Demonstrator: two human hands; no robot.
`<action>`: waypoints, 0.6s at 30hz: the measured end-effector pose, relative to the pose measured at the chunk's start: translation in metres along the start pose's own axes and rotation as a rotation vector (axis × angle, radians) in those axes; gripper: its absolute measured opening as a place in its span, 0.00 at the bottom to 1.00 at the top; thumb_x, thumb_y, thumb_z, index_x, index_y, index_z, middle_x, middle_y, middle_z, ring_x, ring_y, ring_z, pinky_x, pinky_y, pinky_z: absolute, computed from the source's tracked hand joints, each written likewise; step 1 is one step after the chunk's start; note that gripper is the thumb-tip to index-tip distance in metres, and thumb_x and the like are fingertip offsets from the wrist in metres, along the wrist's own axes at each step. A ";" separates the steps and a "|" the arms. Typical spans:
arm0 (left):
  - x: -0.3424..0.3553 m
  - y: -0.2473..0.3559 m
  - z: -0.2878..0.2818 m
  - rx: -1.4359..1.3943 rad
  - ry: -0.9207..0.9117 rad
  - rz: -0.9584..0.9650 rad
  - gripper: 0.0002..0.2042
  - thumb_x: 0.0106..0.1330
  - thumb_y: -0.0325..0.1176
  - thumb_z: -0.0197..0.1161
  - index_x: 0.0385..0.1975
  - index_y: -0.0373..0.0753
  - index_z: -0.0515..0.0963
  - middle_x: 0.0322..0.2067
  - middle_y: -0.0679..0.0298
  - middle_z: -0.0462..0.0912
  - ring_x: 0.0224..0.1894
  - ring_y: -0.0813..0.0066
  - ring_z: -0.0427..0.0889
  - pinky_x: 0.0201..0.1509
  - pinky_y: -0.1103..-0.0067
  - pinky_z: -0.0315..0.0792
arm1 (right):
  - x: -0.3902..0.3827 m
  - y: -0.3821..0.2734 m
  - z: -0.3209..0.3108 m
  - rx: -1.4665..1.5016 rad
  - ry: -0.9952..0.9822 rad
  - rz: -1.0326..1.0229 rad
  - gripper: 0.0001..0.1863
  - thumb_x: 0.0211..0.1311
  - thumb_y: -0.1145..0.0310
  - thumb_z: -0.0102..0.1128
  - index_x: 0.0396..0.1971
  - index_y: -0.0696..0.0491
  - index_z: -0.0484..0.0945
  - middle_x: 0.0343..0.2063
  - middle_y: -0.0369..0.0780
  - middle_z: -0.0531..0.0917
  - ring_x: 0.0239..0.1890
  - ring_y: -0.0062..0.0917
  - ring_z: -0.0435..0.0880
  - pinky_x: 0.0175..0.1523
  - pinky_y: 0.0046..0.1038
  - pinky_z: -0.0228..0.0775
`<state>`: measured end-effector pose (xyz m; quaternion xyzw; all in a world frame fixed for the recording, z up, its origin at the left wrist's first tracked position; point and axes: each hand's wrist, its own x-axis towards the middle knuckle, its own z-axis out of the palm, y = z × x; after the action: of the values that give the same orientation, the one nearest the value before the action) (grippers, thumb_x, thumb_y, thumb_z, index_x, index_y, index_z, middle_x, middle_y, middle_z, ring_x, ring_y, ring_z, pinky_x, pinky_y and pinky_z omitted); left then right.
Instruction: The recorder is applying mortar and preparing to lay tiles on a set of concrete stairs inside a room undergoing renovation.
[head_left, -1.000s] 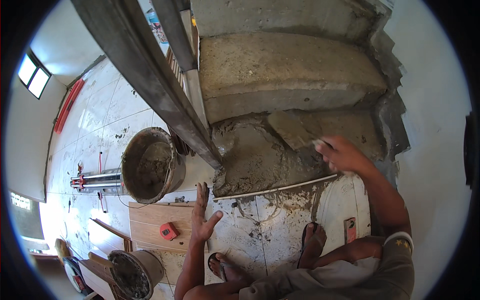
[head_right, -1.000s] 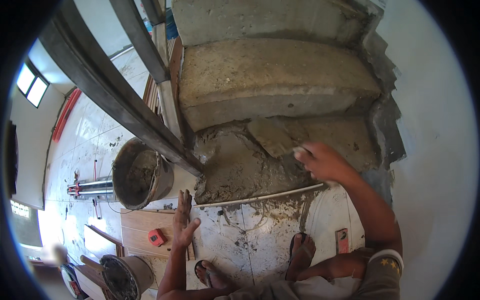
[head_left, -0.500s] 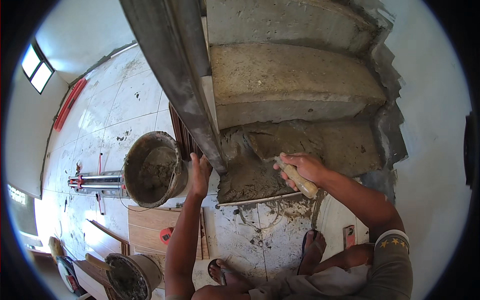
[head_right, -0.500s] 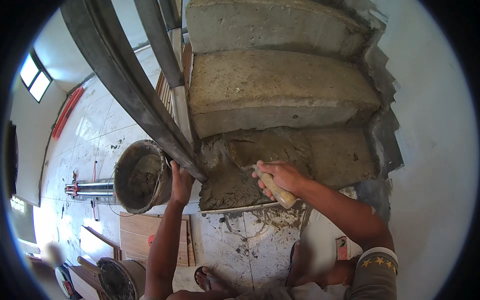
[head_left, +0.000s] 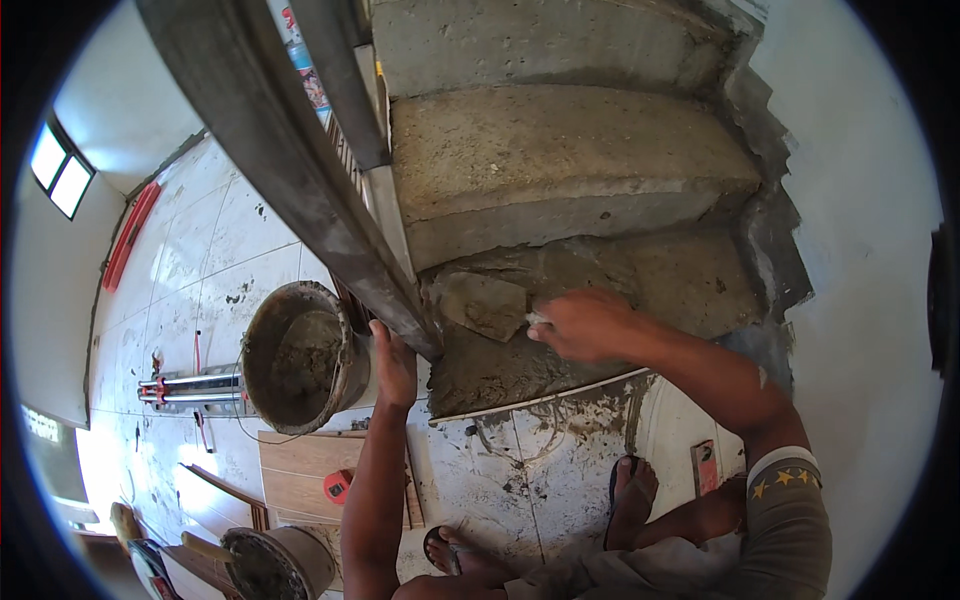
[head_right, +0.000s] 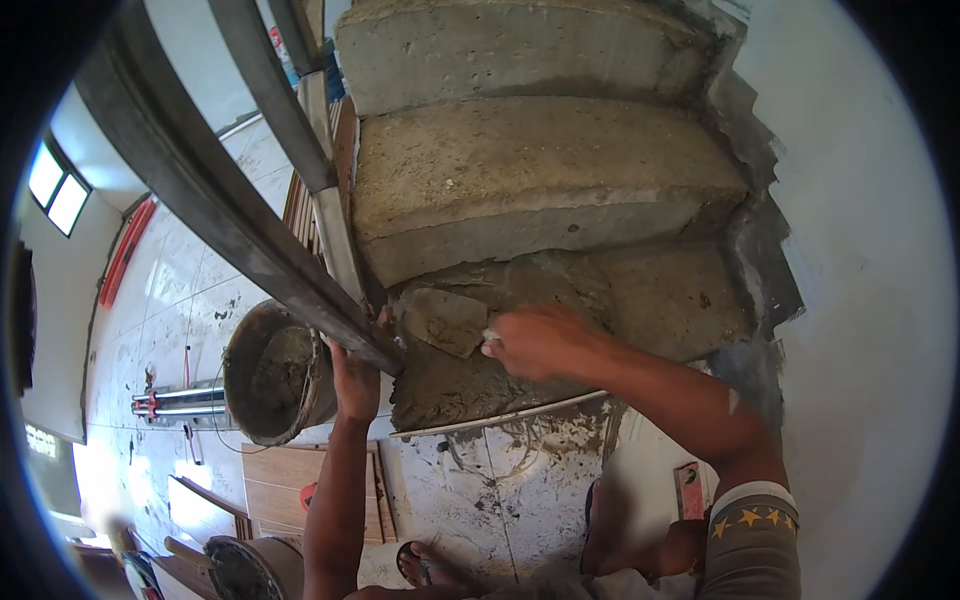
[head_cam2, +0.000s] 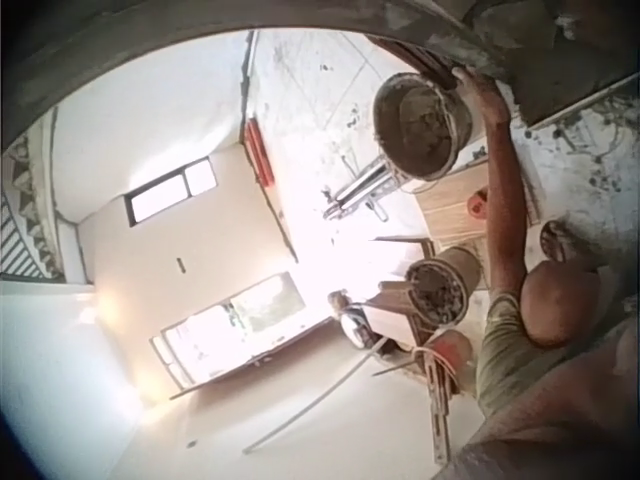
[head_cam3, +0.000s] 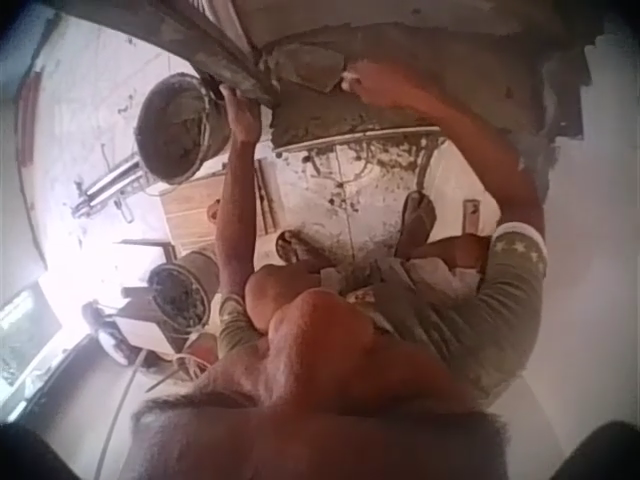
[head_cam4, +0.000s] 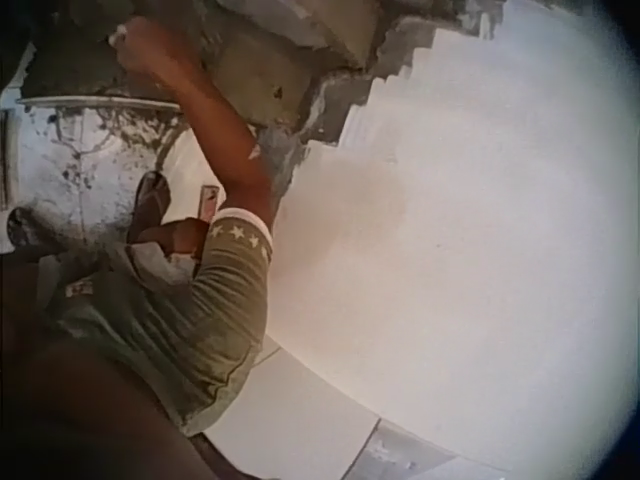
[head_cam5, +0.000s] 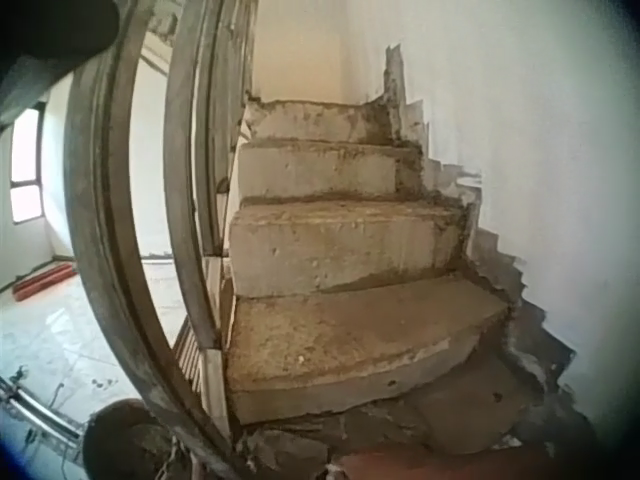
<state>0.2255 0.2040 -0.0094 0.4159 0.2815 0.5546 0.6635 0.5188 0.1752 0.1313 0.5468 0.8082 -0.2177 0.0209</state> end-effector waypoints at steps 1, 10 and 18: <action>0.001 0.002 0.000 -0.040 0.010 0.032 0.39 0.77 0.64 0.29 0.75 0.36 0.53 0.71 0.52 0.64 0.75 0.59 0.59 0.79 0.67 0.45 | 0.004 -0.003 -0.003 -0.029 -0.043 0.016 0.18 0.68 0.57 0.56 0.36 0.59 0.83 0.35 0.55 0.85 0.40 0.55 0.84 0.44 0.49 0.76; -0.041 0.020 -0.013 0.011 0.146 0.089 0.42 0.77 0.65 0.29 0.72 0.29 0.58 0.71 0.49 0.65 0.72 0.56 0.64 0.76 0.65 0.50 | -0.030 0.030 -0.024 -0.064 -0.004 0.197 0.18 0.66 0.57 0.58 0.29 0.58 0.84 0.32 0.53 0.85 0.38 0.53 0.85 0.44 0.50 0.76; -0.107 0.018 -0.032 0.023 0.233 -0.032 0.41 0.77 0.65 0.32 0.73 0.31 0.58 0.66 0.40 0.70 0.72 0.54 0.65 0.77 0.65 0.51 | -0.086 0.058 -0.025 0.026 -0.012 0.304 0.19 0.70 0.55 0.55 0.35 0.57 0.83 0.33 0.53 0.85 0.40 0.51 0.85 0.47 0.48 0.76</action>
<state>0.1659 0.1080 -0.0191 0.3517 0.3697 0.5854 0.6301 0.6101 0.1272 0.1584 0.6617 0.7131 -0.2256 0.0514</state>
